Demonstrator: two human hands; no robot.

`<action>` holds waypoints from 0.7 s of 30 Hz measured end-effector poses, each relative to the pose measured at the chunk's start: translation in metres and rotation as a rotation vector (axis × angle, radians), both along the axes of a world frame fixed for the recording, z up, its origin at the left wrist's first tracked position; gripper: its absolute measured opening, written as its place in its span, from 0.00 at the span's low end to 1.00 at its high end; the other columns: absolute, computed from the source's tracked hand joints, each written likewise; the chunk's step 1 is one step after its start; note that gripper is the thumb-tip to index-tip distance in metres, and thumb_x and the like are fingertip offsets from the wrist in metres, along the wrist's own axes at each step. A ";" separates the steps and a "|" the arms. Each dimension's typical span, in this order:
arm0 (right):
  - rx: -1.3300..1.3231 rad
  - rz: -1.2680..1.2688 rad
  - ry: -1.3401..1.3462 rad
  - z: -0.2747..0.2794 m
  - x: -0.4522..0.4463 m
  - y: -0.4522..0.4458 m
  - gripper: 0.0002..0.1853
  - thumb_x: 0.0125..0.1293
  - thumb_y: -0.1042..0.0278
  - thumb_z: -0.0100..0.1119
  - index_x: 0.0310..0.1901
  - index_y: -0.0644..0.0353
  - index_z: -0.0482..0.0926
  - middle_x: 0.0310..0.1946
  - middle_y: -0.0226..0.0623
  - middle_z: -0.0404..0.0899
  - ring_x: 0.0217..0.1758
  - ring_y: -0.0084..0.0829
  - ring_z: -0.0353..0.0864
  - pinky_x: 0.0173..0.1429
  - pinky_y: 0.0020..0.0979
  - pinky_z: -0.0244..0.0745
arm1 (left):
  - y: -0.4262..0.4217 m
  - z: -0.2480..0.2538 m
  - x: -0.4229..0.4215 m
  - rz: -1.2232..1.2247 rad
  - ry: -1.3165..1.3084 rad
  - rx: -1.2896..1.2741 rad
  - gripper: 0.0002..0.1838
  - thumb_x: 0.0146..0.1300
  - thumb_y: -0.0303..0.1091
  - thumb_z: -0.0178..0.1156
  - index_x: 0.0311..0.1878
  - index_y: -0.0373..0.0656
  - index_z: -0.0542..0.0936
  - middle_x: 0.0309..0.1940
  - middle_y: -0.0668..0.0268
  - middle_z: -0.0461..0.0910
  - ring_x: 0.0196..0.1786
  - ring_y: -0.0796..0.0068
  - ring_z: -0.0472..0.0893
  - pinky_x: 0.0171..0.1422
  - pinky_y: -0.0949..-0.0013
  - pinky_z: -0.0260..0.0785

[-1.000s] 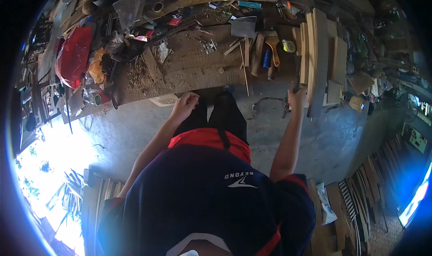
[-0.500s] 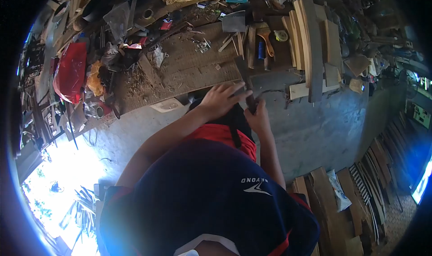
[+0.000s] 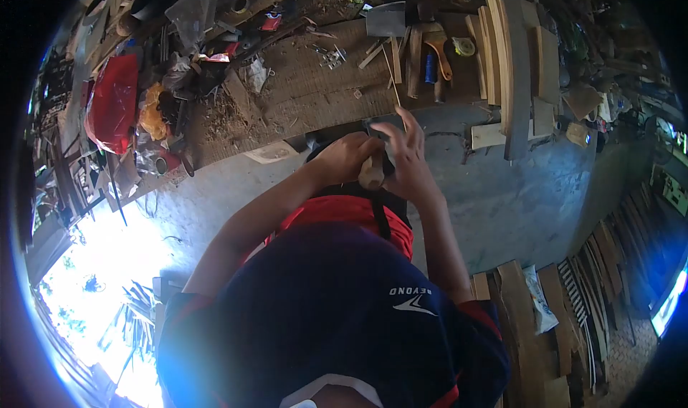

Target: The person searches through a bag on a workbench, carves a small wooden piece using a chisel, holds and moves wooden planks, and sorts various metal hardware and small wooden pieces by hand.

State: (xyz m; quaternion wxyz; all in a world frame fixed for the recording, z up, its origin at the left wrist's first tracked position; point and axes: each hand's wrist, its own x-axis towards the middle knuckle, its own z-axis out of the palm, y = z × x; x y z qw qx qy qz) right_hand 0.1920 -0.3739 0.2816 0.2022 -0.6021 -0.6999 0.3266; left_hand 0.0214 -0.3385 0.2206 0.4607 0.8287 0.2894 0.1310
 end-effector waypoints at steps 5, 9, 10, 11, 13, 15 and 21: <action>0.114 0.332 0.157 -0.016 -0.010 0.022 0.29 0.38 0.73 0.69 0.48 0.47 0.77 0.70 0.42 0.52 0.70 0.49 0.55 0.69 0.47 0.56 | 0.015 -0.003 -0.017 -0.049 -0.282 0.115 0.24 0.47 0.31 0.63 0.51 0.44 0.71 0.43 0.57 0.75 0.47 0.54 0.77 0.51 0.57 0.71; 0.090 0.047 0.557 -0.056 -0.017 0.015 0.17 0.44 0.83 0.68 0.37 0.56 0.79 0.56 0.42 0.73 0.56 0.39 0.75 0.59 0.40 0.70 | 0.055 -0.034 -0.040 0.369 0.041 -0.143 0.14 0.53 0.29 0.60 0.44 0.42 0.76 0.37 0.59 0.79 0.40 0.60 0.80 0.46 0.62 0.74; 0.190 -0.074 0.636 -0.067 -0.017 0.013 0.13 0.48 0.83 0.66 0.35 0.58 0.77 0.47 0.41 0.76 0.49 0.37 0.77 0.56 0.38 0.72 | 0.064 -0.049 -0.046 0.511 0.022 -0.116 0.10 0.55 0.29 0.59 0.41 0.41 0.78 0.35 0.59 0.80 0.36 0.63 0.81 0.43 0.65 0.74; 0.286 -0.193 0.714 -0.077 -0.017 0.010 0.10 0.52 0.83 0.64 0.33 0.60 0.76 0.38 0.39 0.79 0.42 0.34 0.80 0.52 0.36 0.74 | 0.070 -0.066 -0.049 0.509 0.026 -0.125 0.10 0.55 0.29 0.59 0.41 0.41 0.78 0.35 0.59 0.80 0.36 0.63 0.81 0.43 0.65 0.74; 0.311 -0.349 0.787 -0.081 -0.025 0.016 0.08 0.56 0.83 0.60 0.30 0.61 0.72 0.27 0.36 0.75 0.32 0.30 0.77 0.44 0.33 0.75 | 0.084 -0.091 -0.057 0.704 0.047 -0.157 0.07 0.57 0.30 0.60 0.38 0.40 0.80 0.30 0.61 0.81 0.31 0.71 0.81 0.38 0.70 0.73; 0.380 -0.503 0.897 -0.094 -0.027 0.021 0.08 0.59 0.82 0.58 0.30 0.60 0.69 0.25 0.36 0.74 0.28 0.30 0.76 0.37 0.31 0.74 | 0.085 -0.108 -0.065 0.745 0.055 -0.173 0.07 0.57 0.30 0.60 0.38 0.40 0.80 0.29 0.63 0.82 0.31 0.75 0.80 0.37 0.72 0.72; 0.561 -0.653 0.877 -0.110 -0.053 0.041 0.10 0.69 0.65 0.50 0.35 0.59 0.63 0.20 0.33 0.70 0.22 0.25 0.70 0.31 0.31 0.73 | 0.063 -0.120 -0.078 0.906 0.031 -0.342 0.06 0.61 0.31 0.59 0.39 0.40 0.80 0.30 0.68 0.82 0.31 0.84 0.78 0.36 0.77 0.69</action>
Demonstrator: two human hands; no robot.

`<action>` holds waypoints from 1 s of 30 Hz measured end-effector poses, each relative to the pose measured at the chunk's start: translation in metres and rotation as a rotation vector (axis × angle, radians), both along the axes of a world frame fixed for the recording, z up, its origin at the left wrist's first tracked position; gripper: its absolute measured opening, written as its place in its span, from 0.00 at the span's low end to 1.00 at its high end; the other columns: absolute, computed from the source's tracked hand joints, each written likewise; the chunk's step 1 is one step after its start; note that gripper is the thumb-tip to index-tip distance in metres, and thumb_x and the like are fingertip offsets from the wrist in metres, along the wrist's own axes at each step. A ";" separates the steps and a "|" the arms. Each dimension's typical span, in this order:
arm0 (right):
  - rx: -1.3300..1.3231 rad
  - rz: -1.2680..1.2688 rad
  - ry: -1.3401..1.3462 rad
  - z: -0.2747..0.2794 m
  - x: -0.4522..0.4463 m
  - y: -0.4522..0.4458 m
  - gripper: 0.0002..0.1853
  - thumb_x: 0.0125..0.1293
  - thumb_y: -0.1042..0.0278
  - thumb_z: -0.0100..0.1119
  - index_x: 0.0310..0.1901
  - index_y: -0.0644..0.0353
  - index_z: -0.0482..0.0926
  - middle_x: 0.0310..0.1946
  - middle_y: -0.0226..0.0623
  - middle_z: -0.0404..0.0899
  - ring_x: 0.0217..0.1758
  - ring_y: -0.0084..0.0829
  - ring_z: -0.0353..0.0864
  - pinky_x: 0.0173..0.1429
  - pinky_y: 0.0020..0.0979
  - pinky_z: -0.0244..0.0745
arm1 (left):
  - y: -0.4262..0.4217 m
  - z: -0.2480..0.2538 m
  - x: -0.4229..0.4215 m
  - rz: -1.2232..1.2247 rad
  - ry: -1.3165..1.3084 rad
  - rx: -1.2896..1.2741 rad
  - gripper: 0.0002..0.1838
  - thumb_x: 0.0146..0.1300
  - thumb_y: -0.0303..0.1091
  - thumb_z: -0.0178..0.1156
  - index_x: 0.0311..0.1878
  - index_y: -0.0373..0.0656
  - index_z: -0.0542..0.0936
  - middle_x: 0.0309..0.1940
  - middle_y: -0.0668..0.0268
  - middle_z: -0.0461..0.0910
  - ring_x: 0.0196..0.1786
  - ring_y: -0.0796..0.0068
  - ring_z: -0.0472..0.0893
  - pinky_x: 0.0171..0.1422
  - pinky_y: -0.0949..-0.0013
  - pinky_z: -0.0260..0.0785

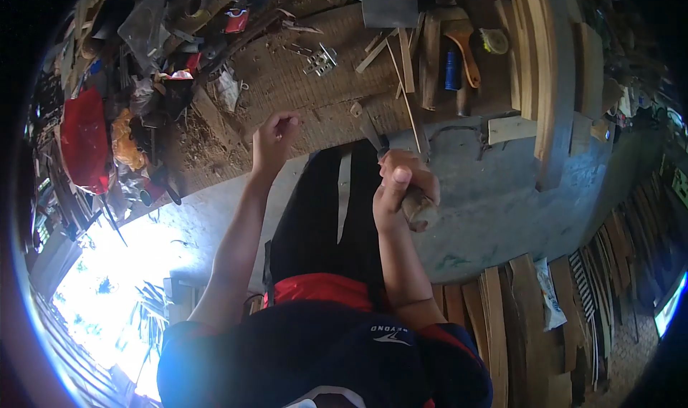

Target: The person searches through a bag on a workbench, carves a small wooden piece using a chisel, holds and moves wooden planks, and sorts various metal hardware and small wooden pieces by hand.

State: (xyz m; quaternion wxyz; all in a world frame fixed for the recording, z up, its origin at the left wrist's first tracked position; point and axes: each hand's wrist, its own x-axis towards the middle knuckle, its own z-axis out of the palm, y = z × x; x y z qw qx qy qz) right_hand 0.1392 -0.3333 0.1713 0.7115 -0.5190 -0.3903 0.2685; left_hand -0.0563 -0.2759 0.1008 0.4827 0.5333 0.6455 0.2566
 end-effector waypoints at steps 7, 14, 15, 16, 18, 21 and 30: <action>-0.078 -0.187 0.062 0.001 -0.014 0.015 0.12 0.72 0.62 0.45 0.31 0.54 0.59 0.15 0.25 0.60 0.20 0.21 0.61 0.31 0.27 0.66 | -0.023 -0.028 -0.022 0.065 -0.049 -0.039 0.07 0.64 0.32 0.57 0.39 0.39 0.79 0.30 0.69 0.82 0.31 0.87 0.77 0.35 0.79 0.67; -0.085 -0.209 0.034 -0.003 -0.021 0.021 0.16 0.71 0.61 0.47 0.26 0.55 0.60 0.15 0.25 0.60 0.21 0.21 0.62 0.31 0.27 0.66 | -0.025 -0.031 -0.034 0.060 -0.043 -0.086 0.07 0.64 0.32 0.57 0.40 0.39 0.79 0.30 0.70 0.81 0.32 0.86 0.78 0.35 0.79 0.68; -0.081 -0.204 0.027 -0.003 -0.022 0.021 0.17 0.71 0.61 0.47 0.25 0.55 0.60 0.15 0.25 0.60 0.20 0.20 0.62 0.31 0.27 0.66 | -0.025 -0.032 -0.035 0.060 -0.043 -0.076 0.06 0.64 0.31 0.57 0.40 0.39 0.79 0.30 0.69 0.81 0.32 0.85 0.78 0.35 0.79 0.68; -0.082 -0.203 0.025 -0.002 -0.023 0.022 0.17 0.71 0.61 0.47 0.25 0.55 0.60 0.15 0.25 0.60 0.20 0.20 0.62 0.31 0.27 0.66 | -0.024 -0.034 -0.036 0.059 -0.044 -0.065 0.06 0.63 0.31 0.58 0.39 0.40 0.79 0.30 0.69 0.81 0.33 0.84 0.78 0.36 0.79 0.68; -0.091 -0.251 0.025 -0.001 -0.025 0.022 0.19 0.71 0.61 0.47 0.22 0.55 0.59 0.14 0.25 0.60 0.20 0.20 0.62 0.31 0.27 0.66 | -0.020 -0.030 -0.032 0.014 0.028 -0.028 0.06 0.62 0.30 0.59 0.39 0.40 0.80 0.30 0.68 0.81 0.33 0.82 0.79 0.36 0.78 0.69; -0.102 -0.224 -0.001 0.000 -0.025 0.021 0.20 0.71 0.60 0.46 0.21 0.55 0.59 0.13 0.25 0.59 0.19 0.21 0.62 0.30 0.27 0.66 | -0.001 -0.004 -0.005 -0.122 0.067 0.065 0.06 0.60 0.29 0.60 0.39 0.41 0.81 0.31 0.65 0.81 0.33 0.79 0.79 0.37 0.74 0.71; -0.046 -0.243 -0.067 -0.007 -0.028 0.018 0.16 0.71 0.62 0.47 0.26 0.56 0.58 0.13 0.27 0.59 0.17 0.21 0.61 0.24 0.27 0.65 | 0.010 -0.031 0.074 -0.388 -0.079 0.337 0.09 0.54 0.24 0.61 0.40 0.41 0.81 0.32 0.59 0.80 0.33 0.61 0.80 0.37 0.67 0.74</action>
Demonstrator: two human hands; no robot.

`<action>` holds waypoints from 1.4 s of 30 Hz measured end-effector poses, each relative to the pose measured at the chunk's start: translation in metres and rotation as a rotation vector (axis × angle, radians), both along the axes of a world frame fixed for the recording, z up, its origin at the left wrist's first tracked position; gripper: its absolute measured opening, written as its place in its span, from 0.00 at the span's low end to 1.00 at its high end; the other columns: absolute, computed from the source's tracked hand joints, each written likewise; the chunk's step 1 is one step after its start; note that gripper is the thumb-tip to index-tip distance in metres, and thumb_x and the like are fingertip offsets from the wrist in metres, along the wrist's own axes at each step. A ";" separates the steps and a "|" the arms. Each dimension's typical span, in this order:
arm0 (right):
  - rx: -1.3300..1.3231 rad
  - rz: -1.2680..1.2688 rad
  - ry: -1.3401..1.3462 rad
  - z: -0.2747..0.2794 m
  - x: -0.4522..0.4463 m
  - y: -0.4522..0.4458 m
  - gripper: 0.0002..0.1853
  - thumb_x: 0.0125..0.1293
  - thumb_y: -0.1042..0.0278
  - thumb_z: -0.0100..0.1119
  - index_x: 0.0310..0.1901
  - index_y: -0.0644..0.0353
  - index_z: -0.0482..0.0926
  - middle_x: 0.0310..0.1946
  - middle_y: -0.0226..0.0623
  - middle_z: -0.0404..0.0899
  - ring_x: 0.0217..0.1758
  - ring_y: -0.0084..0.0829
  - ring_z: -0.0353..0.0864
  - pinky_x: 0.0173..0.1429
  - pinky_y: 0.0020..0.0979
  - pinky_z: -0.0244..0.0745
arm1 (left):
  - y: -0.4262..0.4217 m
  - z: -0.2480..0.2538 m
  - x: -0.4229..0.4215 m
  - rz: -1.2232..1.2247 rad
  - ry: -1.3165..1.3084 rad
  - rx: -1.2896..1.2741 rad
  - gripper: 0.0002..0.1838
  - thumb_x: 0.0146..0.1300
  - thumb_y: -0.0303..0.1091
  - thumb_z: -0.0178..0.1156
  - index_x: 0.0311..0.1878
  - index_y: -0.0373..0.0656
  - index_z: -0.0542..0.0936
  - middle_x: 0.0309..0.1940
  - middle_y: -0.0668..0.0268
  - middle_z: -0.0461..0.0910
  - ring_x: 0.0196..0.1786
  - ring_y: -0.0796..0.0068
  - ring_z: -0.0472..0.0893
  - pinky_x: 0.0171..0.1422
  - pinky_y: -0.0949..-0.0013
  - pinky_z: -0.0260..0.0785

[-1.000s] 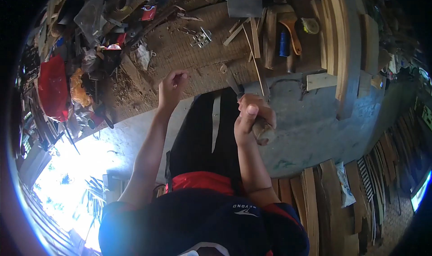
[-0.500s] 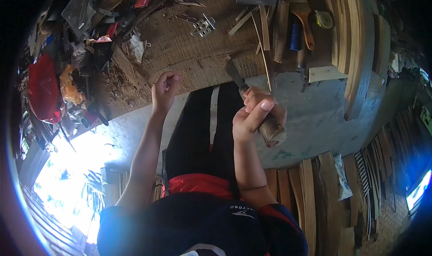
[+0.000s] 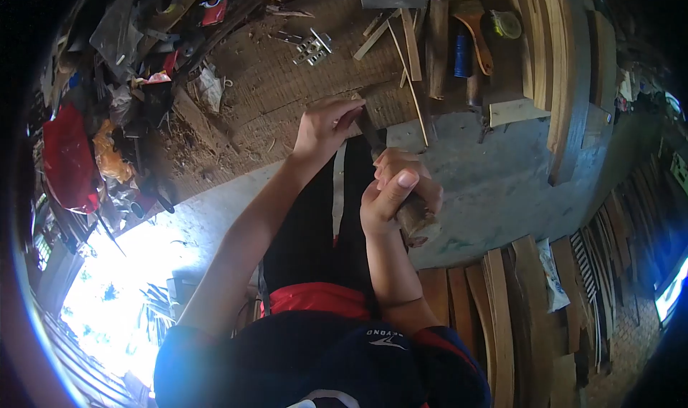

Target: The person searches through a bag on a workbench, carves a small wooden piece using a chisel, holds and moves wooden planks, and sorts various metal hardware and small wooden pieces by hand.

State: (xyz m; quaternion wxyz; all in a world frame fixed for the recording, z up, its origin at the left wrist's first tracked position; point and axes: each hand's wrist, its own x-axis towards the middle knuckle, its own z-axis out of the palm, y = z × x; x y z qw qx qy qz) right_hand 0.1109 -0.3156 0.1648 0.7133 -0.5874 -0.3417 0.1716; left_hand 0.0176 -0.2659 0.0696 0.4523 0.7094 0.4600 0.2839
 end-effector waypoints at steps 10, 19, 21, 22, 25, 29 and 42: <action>-0.035 0.019 0.073 -0.006 0.000 -0.006 0.14 0.70 0.61 0.49 0.34 0.60 0.60 0.20 0.34 0.69 0.22 0.28 0.72 0.28 0.31 0.74 | 0.001 -0.016 0.009 0.139 0.040 0.143 0.08 0.48 0.19 0.60 0.31 0.44 0.80 0.30 0.64 0.79 0.34 0.62 0.78 0.39 0.64 0.70; 0.029 0.173 -0.141 -0.001 -0.004 0.006 0.08 0.67 0.70 0.49 0.33 0.61 0.62 0.21 0.36 0.71 0.21 0.32 0.73 0.27 0.33 0.75 | 0.003 -0.014 0.010 0.255 0.200 0.298 0.09 0.44 0.20 0.62 0.27 0.48 0.81 0.28 0.70 0.77 0.34 0.68 0.75 0.43 0.65 0.63; -0.015 0.224 -0.228 0.003 -0.002 0.011 0.08 0.69 0.69 0.45 0.34 0.61 0.59 0.20 0.36 0.69 0.20 0.32 0.72 0.26 0.33 0.74 | 0.004 -0.012 0.009 0.253 0.198 0.287 0.09 0.44 0.20 0.62 0.28 0.48 0.81 0.28 0.70 0.77 0.34 0.67 0.75 0.43 0.65 0.63; -0.013 0.218 -0.227 0.006 0.002 0.010 0.08 0.69 0.69 0.45 0.34 0.61 0.59 0.20 0.36 0.69 0.20 0.32 0.72 0.26 0.33 0.74 | 0.004 -0.011 0.008 0.258 0.194 0.277 0.10 0.44 0.19 0.62 0.28 0.48 0.80 0.28 0.70 0.77 0.34 0.67 0.75 0.44 0.65 0.63; -0.062 0.282 -0.194 0.019 0.008 0.004 0.07 0.65 0.76 0.48 0.33 0.63 0.61 0.19 0.38 0.70 0.20 0.34 0.73 0.26 0.34 0.74 | 0.001 0.000 0.010 0.256 0.195 0.308 0.10 0.44 0.19 0.61 0.28 0.48 0.80 0.29 0.70 0.77 0.34 0.66 0.74 0.44 0.65 0.63; -0.035 0.247 -0.184 0.006 0.000 0.015 0.06 0.65 0.75 0.48 0.32 0.63 0.62 0.19 0.39 0.70 0.20 0.34 0.72 0.26 0.34 0.74 | -0.005 -0.025 0.012 0.292 0.177 0.244 0.11 0.44 0.18 0.60 0.28 0.48 0.80 0.29 0.70 0.77 0.35 0.65 0.73 0.45 0.65 0.63; -0.064 0.273 -0.206 0.017 0.015 0.019 0.06 0.65 0.77 0.47 0.33 0.62 0.61 0.19 0.39 0.71 0.18 0.34 0.72 0.26 0.34 0.74 | -0.002 -0.007 0.019 0.264 0.220 0.241 0.10 0.44 0.20 0.61 0.27 0.50 0.81 0.29 0.72 0.78 0.37 0.69 0.74 0.49 0.66 0.61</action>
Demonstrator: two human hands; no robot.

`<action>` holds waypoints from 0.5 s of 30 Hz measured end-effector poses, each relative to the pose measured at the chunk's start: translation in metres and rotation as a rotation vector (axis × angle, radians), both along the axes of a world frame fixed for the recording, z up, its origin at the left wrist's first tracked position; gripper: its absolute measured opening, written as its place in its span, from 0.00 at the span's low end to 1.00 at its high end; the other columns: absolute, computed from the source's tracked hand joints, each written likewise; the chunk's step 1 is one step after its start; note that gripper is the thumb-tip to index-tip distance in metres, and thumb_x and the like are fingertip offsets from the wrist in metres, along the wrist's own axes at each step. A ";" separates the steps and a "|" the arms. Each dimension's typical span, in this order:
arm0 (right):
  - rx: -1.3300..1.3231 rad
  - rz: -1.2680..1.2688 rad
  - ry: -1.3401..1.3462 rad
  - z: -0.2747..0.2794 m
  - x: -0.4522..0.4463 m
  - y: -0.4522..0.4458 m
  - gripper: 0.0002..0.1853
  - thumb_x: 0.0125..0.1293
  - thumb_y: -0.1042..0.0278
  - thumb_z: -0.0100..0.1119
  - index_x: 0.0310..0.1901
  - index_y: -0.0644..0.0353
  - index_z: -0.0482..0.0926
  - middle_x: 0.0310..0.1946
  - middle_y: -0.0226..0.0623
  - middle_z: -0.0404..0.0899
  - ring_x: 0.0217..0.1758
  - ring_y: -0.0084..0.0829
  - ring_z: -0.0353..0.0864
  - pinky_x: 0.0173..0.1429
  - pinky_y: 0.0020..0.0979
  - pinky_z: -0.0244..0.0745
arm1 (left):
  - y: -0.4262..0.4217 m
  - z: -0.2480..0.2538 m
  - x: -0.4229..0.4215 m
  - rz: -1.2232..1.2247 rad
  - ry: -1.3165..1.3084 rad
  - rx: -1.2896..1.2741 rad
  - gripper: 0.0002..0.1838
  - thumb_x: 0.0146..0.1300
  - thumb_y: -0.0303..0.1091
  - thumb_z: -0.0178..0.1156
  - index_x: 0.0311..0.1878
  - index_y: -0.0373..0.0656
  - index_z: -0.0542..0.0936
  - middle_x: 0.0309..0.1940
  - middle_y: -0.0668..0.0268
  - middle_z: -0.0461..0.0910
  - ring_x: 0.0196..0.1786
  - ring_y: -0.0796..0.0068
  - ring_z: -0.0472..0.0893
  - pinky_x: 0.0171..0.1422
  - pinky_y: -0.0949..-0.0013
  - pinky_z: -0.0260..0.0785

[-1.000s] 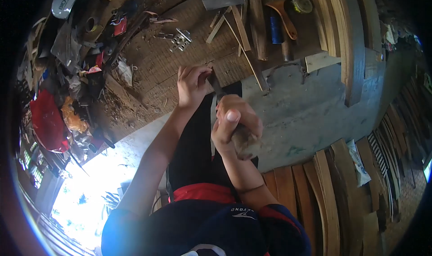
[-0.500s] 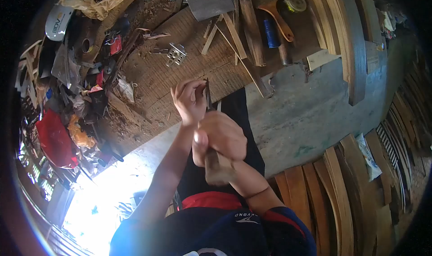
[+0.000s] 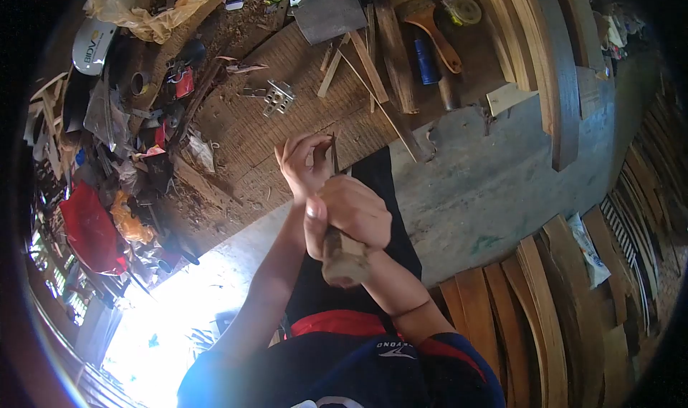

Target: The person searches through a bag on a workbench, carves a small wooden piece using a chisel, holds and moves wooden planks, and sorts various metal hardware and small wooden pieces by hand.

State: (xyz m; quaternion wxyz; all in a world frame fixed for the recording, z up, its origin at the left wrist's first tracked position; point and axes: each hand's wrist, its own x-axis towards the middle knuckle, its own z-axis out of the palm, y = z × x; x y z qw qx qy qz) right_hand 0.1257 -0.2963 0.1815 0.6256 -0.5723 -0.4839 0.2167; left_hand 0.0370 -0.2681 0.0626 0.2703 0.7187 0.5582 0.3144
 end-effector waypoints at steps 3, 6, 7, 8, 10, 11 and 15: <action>-0.001 0.014 0.026 0.014 0.004 -0.006 0.06 0.65 0.76 0.48 0.34 0.61 0.61 0.19 0.38 0.72 0.18 0.32 0.72 0.28 0.34 0.75 | 0.000 0.013 0.002 -0.011 -0.003 0.015 0.10 0.44 0.21 0.61 0.27 0.50 0.81 0.30 0.72 0.78 0.37 0.68 0.73 0.49 0.66 0.61; -0.054 -0.041 -0.034 -0.002 -0.002 -0.002 0.06 0.65 0.75 0.48 0.33 0.62 0.61 0.19 0.38 0.72 0.18 0.33 0.72 0.28 0.34 0.76 | -0.006 -0.002 0.006 0.032 0.054 0.020 0.10 0.44 0.21 0.62 0.27 0.51 0.81 0.30 0.72 0.78 0.38 0.67 0.73 0.49 0.66 0.61; -0.044 -0.018 -0.038 -0.003 -0.002 -0.001 0.07 0.66 0.75 0.48 0.33 0.62 0.61 0.19 0.39 0.71 0.19 0.34 0.73 0.27 0.34 0.76 | -0.005 -0.010 0.006 0.045 -0.001 -0.010 0.10 0.43 0.22 0.63 0.28 0.51 0.82 0.29 0.72 0.78 0.38 0.67 0.74 0.49 0.65 0.62; -0.042 -0.013 -0.038 -0.004 0.000 0.000 0.07 0.66 0.75 0.48 0.33 0.62 0.61 0.19 0.39 0.71 0.19 0.34 0.73 0.27 0.34 0.76 | -0.007 -0.016 0.004 0.050 -0.001 -0.008 0.10 0.43 0.22 0.63 0.28 0.51 0.82 0.29 0.72 0.78 0.38 0.67 0.74 0.49 0.65 0.62; -0.047 -0.017 -0.048 -0.005 0.003 -0.001 0.07 0.66 0.75 0.48 0.34 0.62 0.60 0.20 0.40 0.72 0.19 0.35 0.73 0.27 0.34 0.76 | -0.005 -0.009 0.005 0.023 0.016 0.002 0.09 0.44 0.22 0.64 0.28 0.50 0.82 0.29 0.72 0.79 0.38 0.67 0.74 0.48 0.65 0.62; -0.041 -0.040 -0.041 -0.007 0.003 -0.001 0.07 0.66 0.75 0.48 0.34 0.62 0.60 0.20 0.40 0.72 0.19 0.34 0.73 0.25 0.33 0.75 | -0.005 -0.007 0.006 0.027 0.017 0.003 0.09 0.44 0.22 0.64 0.28 0.50 0.82 0.29 0.72 0.79 0.38 0.67 0.74 0.48 0.65 0.62; -0.009 -0.059 -0.040 -0.010 0.001 -0.006 0.07 0.67 0.75 0.47 0.34 0.62 0.60 0.20 0.41 0.72 0.18 0.33 0.73 0.23 0.32 0.73 | -0.006 -0.006 0.004 0.006 -0.016 -0.024 0.08 0.46 0.24 0.65 0.30 0.50 0.83 0.30 0.72 0.79 0.37 0.67 0.74 0.47 0.65 0.62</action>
